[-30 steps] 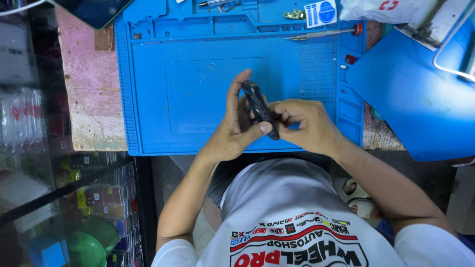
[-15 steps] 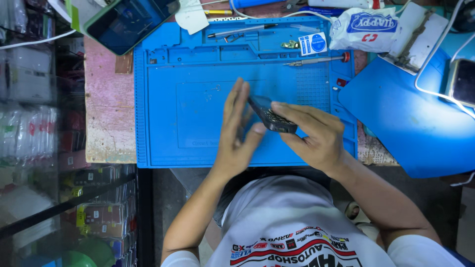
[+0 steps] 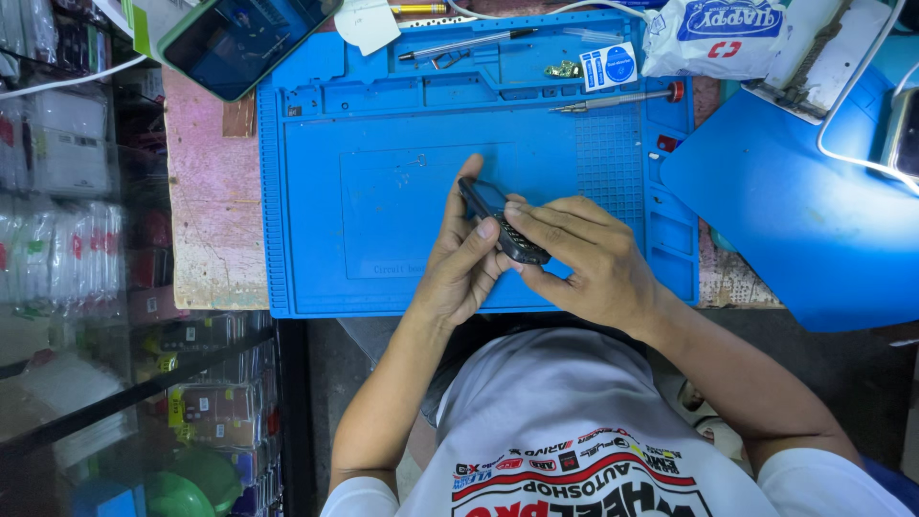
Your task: The person disassembles a mobile phone by removing the back cover and using a screwdriver to remove several internal screws, then uses scissors to cut a small component from the circuit board.
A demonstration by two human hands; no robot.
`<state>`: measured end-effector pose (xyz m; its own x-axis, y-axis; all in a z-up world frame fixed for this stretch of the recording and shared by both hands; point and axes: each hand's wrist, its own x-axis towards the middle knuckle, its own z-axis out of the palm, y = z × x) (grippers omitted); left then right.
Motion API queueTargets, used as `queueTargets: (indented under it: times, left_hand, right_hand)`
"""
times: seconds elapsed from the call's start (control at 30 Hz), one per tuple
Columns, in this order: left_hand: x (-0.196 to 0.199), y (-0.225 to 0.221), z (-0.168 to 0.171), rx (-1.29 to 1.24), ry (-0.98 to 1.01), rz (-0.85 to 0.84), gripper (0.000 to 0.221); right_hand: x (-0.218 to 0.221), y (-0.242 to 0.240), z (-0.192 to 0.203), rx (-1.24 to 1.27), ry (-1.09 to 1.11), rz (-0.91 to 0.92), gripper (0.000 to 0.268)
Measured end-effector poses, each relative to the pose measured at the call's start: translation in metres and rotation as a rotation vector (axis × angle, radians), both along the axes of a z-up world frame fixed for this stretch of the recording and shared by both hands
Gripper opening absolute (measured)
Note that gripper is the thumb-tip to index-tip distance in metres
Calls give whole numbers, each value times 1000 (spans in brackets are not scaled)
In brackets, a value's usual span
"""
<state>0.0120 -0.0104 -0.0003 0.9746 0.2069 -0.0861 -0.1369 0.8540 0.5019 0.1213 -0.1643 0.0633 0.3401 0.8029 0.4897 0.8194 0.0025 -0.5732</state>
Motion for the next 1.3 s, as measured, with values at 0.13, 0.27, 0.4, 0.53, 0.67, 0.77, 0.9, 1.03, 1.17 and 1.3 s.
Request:
queueTargets:
  times: [0.13,0.27,0.4,0.53,0.67,0.77,0.9,1.03,1.17,1.3]
  left_hand:
    - [1,0,5,364,80,107,92]
    - [-3,-1,3,675,120,107,94]
    - [-3,-1,3,748,62,83,94]
    - [-4,-4,8,695,73,41,94]
    - [-2,-3,9,703,72,32,93]
    - [-3,-3,8,683,73,18,93]
    - [-1,-2,9,679,77,13,89]
    - [0,-3,10,706,87,10,86]
    - [2,-2,12,737,91,15,83]
    - [1,-4,12,794,92,26,81]
  right_hand:
    - [8,-3,8,-71,97,84,50]
    - [17,-19,4,-190,265,140,48]
    - [20,-27,-5,-219,250,142,51]
    - [20,-28,-8,-222,332,163,54]
    - [24,-29,-9,-230,344,177,54]
    - [24,-30,-12,-228,339,194,53]
    - [26,-30,-15,-248,345,199,52]
    - [26,-34,-18,-233,338,206,49]
    - [28,-35,-19,-235,373,217,47]
    - [27,-38,-21,-234,355,216,47]
